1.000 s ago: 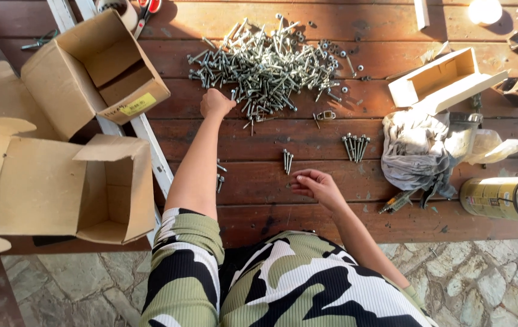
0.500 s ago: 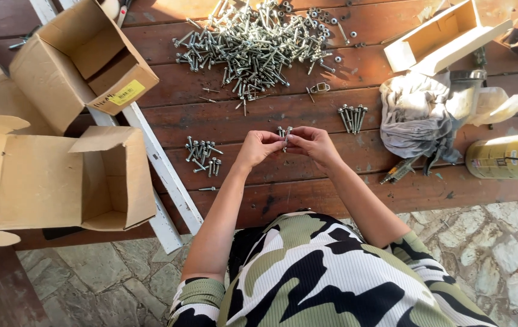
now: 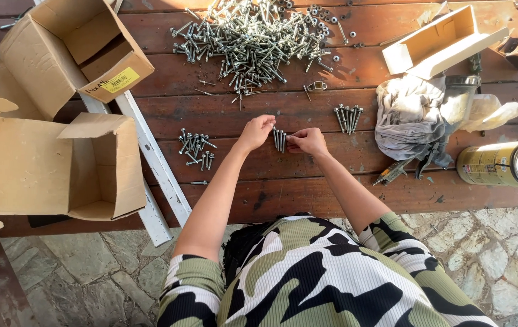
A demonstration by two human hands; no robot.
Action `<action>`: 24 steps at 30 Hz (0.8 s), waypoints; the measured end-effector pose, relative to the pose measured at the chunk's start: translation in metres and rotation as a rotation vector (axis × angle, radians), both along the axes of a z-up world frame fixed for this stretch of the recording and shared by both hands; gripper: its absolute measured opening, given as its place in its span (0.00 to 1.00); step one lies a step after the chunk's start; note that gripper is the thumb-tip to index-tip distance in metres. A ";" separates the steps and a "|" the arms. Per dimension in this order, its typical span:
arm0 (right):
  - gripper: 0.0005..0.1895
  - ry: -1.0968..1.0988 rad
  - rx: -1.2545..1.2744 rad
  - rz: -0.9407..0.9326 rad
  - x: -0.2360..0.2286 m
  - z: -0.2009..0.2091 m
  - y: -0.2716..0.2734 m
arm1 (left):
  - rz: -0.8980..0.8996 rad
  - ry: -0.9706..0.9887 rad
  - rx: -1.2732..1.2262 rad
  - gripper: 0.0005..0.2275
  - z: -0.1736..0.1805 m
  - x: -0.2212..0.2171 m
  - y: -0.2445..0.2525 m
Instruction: The person is sorting through a pile of screws and nuts on a wooden workbench and threading the nuts onto the screws one by one.
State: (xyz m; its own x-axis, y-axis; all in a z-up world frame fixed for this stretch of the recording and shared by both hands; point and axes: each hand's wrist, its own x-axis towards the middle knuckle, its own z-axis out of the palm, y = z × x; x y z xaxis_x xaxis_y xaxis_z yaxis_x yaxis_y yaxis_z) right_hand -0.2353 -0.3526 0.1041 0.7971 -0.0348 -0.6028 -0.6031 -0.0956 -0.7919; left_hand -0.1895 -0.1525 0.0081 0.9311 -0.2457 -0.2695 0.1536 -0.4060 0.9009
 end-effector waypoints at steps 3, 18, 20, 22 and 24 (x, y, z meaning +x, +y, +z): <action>0.06 -0.037 -0.120 0.071 0.005 -0.015 0.001 | -0.014 0.004 -0.006 0.17 0.007 -0.005 0.009; 0.08 -0.001 -0.205 0.014 0.007 -0.005 0.012 | -0.164 -0.324 0.334 0.40 0.013 -0.028 -0.007; 0.08 0.002 -0.238 0.024 0.005 -0.005 0.015 | -0.213 -0.361 0.444 0.41 0.027 -0.040 -0.014; 0.08 0.004 -0.270 0.033 0.000 -0.011 0.011 | -0.262 -0.398 0.555 0.41 0.033 -0.048 -0.022; 0.11 -0.040 -0.423 0.110 0.004 -0.024 0.009 | -0.358 -0.474 0.694 0.31 0.031 -0.037 -0.021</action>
State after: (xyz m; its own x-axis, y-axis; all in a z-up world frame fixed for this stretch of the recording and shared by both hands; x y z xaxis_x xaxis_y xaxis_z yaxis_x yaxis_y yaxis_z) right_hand -0.2314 -0.3433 0.0804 0.8324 -0.1856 -0.5222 -0.5407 -0.4789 -0.6916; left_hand -0.2262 -0.1739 0.0390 0.8812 -0.4671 -0.0731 -0.4103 -0.8322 0.3729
